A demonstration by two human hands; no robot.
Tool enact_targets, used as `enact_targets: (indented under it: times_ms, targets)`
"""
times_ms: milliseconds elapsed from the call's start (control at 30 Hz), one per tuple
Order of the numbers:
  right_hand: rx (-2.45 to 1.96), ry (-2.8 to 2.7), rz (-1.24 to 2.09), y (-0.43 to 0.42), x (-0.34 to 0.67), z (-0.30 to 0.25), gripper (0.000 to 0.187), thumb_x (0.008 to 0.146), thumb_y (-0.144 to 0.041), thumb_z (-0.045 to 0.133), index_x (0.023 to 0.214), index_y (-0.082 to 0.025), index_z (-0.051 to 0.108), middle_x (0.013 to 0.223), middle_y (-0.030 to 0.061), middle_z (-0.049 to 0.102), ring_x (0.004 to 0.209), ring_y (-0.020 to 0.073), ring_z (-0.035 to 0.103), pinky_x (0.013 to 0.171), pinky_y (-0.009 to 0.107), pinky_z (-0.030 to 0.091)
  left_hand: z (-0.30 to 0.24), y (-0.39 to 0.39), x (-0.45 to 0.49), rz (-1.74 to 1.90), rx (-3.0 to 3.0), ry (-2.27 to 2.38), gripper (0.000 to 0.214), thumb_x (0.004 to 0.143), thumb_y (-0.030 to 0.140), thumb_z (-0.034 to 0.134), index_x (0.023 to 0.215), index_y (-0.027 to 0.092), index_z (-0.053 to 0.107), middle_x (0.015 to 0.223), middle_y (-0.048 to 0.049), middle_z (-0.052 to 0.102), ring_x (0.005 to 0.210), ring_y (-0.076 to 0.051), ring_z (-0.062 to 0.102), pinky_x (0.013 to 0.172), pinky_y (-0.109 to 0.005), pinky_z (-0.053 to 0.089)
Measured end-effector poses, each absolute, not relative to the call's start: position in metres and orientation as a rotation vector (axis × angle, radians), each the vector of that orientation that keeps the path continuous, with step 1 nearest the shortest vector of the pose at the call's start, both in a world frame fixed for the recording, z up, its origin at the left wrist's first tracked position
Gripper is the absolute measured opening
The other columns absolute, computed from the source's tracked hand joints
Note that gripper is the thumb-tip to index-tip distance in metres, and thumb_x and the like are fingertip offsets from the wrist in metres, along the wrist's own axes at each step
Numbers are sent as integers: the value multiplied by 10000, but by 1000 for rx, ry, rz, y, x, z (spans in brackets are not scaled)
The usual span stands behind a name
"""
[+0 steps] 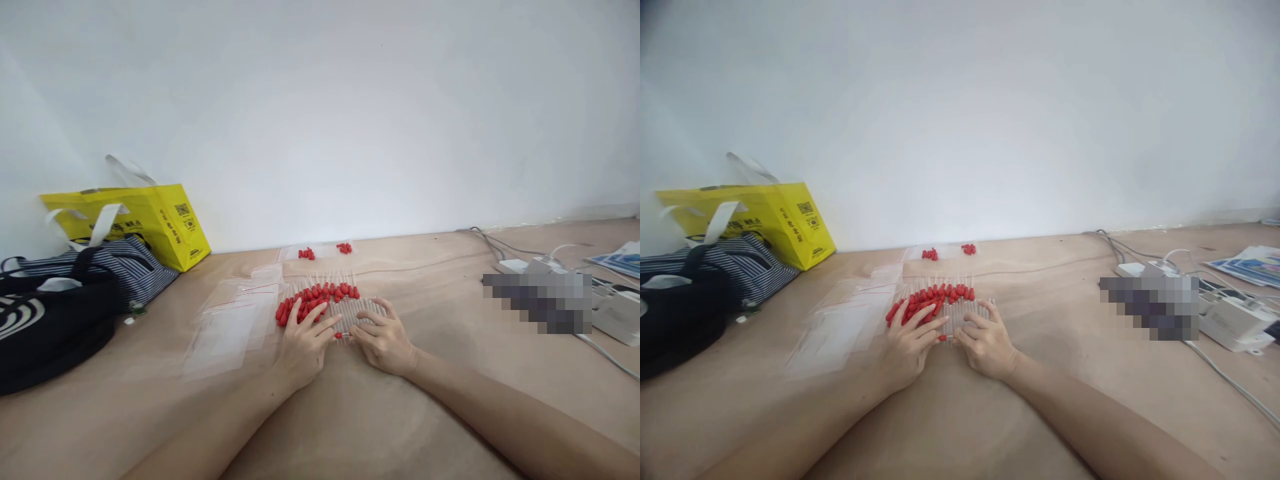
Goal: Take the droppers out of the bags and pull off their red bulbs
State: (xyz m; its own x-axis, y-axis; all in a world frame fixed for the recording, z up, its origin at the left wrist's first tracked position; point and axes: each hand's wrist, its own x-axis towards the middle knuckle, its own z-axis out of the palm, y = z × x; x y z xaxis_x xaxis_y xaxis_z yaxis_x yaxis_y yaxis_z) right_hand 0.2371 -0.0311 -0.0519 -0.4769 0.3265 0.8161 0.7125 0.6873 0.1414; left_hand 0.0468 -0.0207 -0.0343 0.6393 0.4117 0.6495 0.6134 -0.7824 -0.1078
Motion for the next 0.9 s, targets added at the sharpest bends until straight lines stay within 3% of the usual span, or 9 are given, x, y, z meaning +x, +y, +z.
enact_targets:
  times_ms: [367,600,733,900]
  targets:
    - [-823,-2106,-555,-33,239,-54,135,772,-129,451,725,-180,566,578,-22,585,775,125,531,902,376,241,-38,-20,47,-900,-2560,-805,216,808,128,417,791,223,610,1043,32,627,1113,-205,454,1011,-503,135]
    - [-964,-2036,-492,-33,253,-52,163,811,-197,449,734,-183,593,561,-6,566,708,136,502,762,332,290,-32,-17,26,-894,-2409,-923,241,813,107,392,843,212,607,991,-2,644,1048,-241,496,927,-513,259]
    - [-1197,-1997,-352,-24,257,-51,203,826,-243,432,770,-200,622,670,30,576,669,138,485,618,268,315,-35,-16,20,-907,-2351,-948,169,827,218,449,822,225,618,945,-38,616,907,-221,532,784,-406,397]
    - [-1320,-2001,-42,-5,247,-46,229,830,-225,390,799,-197,615,696,31,568,618,120,534,556,216,363,-43,-7,22,-1052,-2449,-982,228,863,260,386,978,203,574,753,-26,495,656,-122,504,610,-243,453]
